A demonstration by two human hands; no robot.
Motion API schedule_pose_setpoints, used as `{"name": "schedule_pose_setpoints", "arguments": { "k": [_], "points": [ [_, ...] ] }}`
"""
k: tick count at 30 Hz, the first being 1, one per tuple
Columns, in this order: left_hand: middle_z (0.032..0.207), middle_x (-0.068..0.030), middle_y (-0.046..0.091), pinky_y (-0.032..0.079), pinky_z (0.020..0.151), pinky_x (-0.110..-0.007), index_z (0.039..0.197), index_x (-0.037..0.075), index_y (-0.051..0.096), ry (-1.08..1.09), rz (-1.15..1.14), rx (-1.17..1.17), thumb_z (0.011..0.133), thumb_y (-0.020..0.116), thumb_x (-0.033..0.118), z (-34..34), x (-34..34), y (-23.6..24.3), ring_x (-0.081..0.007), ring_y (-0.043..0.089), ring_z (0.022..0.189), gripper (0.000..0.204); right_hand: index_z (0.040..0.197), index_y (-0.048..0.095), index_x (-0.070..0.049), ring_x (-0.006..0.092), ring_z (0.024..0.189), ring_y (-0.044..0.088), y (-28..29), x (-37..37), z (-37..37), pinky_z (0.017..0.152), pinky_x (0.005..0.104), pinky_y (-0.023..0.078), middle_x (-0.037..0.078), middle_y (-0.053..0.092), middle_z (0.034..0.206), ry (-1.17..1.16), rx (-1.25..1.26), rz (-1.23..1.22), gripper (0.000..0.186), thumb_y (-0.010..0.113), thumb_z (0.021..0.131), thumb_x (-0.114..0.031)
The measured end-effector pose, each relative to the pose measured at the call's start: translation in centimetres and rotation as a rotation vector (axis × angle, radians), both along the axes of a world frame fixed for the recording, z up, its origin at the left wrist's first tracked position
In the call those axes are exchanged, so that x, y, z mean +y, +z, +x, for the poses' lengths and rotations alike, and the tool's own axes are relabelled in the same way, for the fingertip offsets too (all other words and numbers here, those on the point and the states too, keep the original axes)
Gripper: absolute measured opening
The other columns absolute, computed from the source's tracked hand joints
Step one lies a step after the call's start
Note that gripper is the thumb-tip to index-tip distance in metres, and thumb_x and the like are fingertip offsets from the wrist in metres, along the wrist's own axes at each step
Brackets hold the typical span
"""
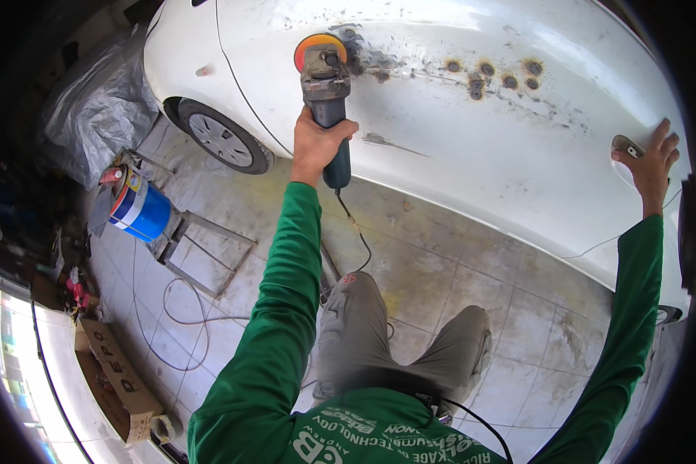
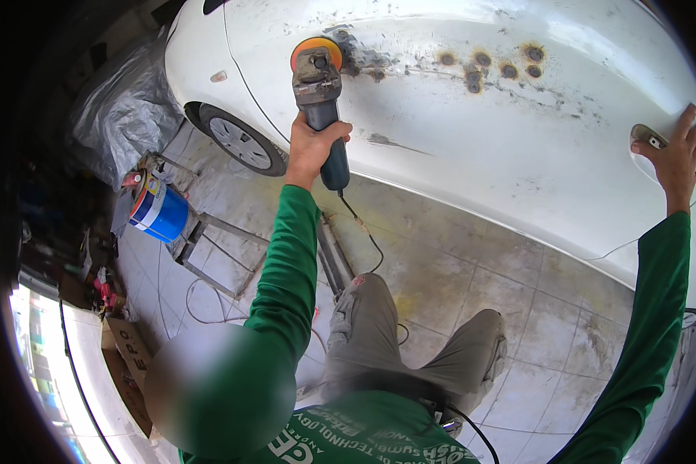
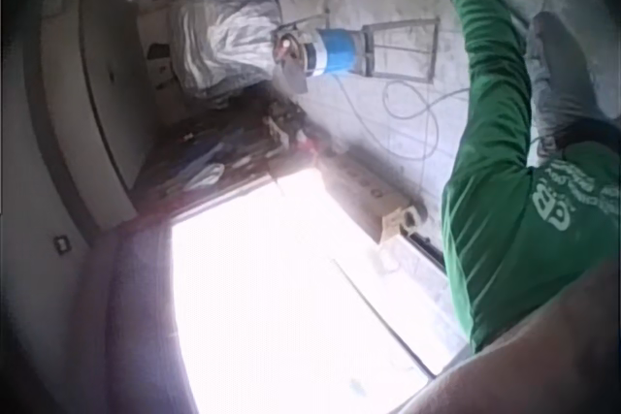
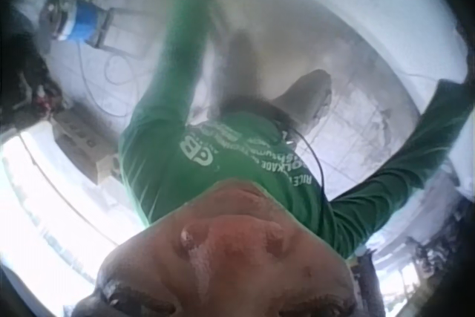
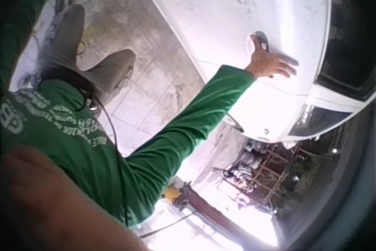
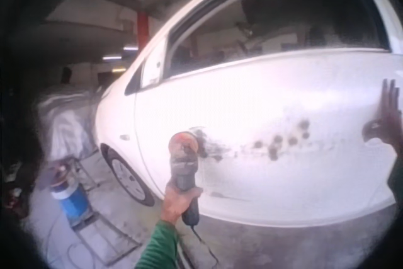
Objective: The person walks into a garage and uses an angle grinder to sand the side panel of a white car. The person moves along the door, grinding away rust spots and paint while holding the car with the other hand.
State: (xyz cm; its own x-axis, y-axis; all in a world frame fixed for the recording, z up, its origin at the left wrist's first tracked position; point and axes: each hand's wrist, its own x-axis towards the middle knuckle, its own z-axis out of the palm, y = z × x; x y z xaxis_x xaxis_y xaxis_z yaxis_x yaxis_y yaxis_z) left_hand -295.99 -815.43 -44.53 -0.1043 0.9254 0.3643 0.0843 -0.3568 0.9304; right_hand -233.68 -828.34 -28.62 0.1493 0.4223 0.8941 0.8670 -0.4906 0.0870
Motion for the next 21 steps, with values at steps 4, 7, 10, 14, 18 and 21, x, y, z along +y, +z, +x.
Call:
{"name": "schedule_pose_setpoints", "arguments": {
  "k": [4,7,10,14,18,21],
  "points": [
    [0.083,-0.0132,0.073,0.060,0.061,-0.038,0.105,-0.004,0.062,0.006,-0.033,-0.192,0.078,0.086,0.007,-1.1,0.5,0.0,-0.0228,0.074,0.068,0.038,0.174,0.013,-0.019,0.0548,0.152,0.031,0.0,0.5,0.6,0.105,0.0728,0.053,0.029,0.024,0.172,0.002,0.013,0.010,0.151,0.106,0.057,-0.043],
    [0.086,-0.0142,0.072,0.061,0.061,-0.039,0.108,-0.006,0.061,-0.040,-0.031,-0.100,0.079,0.085,0.005,-0.8,0.6,-0.1,-0.0245,0.075,0.070,0.040,0.174,0.015,-0.018,0.0523,0.153,0.031,0.2,0.4,0.5,0.110,0.0728,0.050,0.027,0.024,0.172,-0.019,0.043,-0.008,0.149,0.106,0.058,-0.042],
    [0.087,-0.0142,0.072,0.062,0.062,-0.039,0.108,-0.006,0.060,-0.073,-0.018,-0.064,0.079,0.085,0.005,0.0,0.5,-0.2,-0.0241,0.074,0.070,0.040,0.174,0.015,-0.017,0.0524,0.151,0.032,0.1,0.3,0.4,0.108,0.0716,0.052,0.026,0.026,0.170,-0.028,0.019,-0.004,0.150,0.106,0.058,-0.043],
    [0.086,-0.0142,0.072,0.062,0.062,-0.039,0.108,-0.006,0.060,-0.059,-0.019,-0.194,0.079,0.085,0.005,0.6,0.1,0.2,-0.0239,0.074,0.070,0.039,0.174,0.013,-0.018,0.0522,0.151,0.032,0.1,0.3,0.1,0.107,0.0698,0.053,0.026,0.024,0.170,-0.025,0.022,-0.005,0.151,0.105,0.057,-0.045],
    [0.086,-0.0147,0.072,0.061,0.061,-0.040,0.108,-0.006,0.060,-0.074,-0.019,-0.053,0.080,0.084,0.005,-0.1,-0.3,0.4,-0.0242,0.074,0.070,0.039,0.174,0.012,-0.018,0.0529,0.151,0.031,0.2,0.0,-0.1,0.107,0.0701,0.053,0.027,0.022,0.171,0.009,0.040,-0.001,0.151,0.105,0.058,-0.045],
    [0.085,-0.0142,0.072,0.061,0.062,-0.039,0.109,-0.006,0.060,-0.069,-0.014,-0.119,0.079,0.085,0.006,0.4,-0.3,0.8,-0.0230,0.073,0.070,0.040,0.174,0.012,-0.018,0.0537,0.152,0.030,0.2,0.1,-0.4,0.107,0.0703,0.053,0.027,0.021,0.171,0.015,0.046,-0.002,0.152,0.106,0.057,-0.044]
  ]
}}
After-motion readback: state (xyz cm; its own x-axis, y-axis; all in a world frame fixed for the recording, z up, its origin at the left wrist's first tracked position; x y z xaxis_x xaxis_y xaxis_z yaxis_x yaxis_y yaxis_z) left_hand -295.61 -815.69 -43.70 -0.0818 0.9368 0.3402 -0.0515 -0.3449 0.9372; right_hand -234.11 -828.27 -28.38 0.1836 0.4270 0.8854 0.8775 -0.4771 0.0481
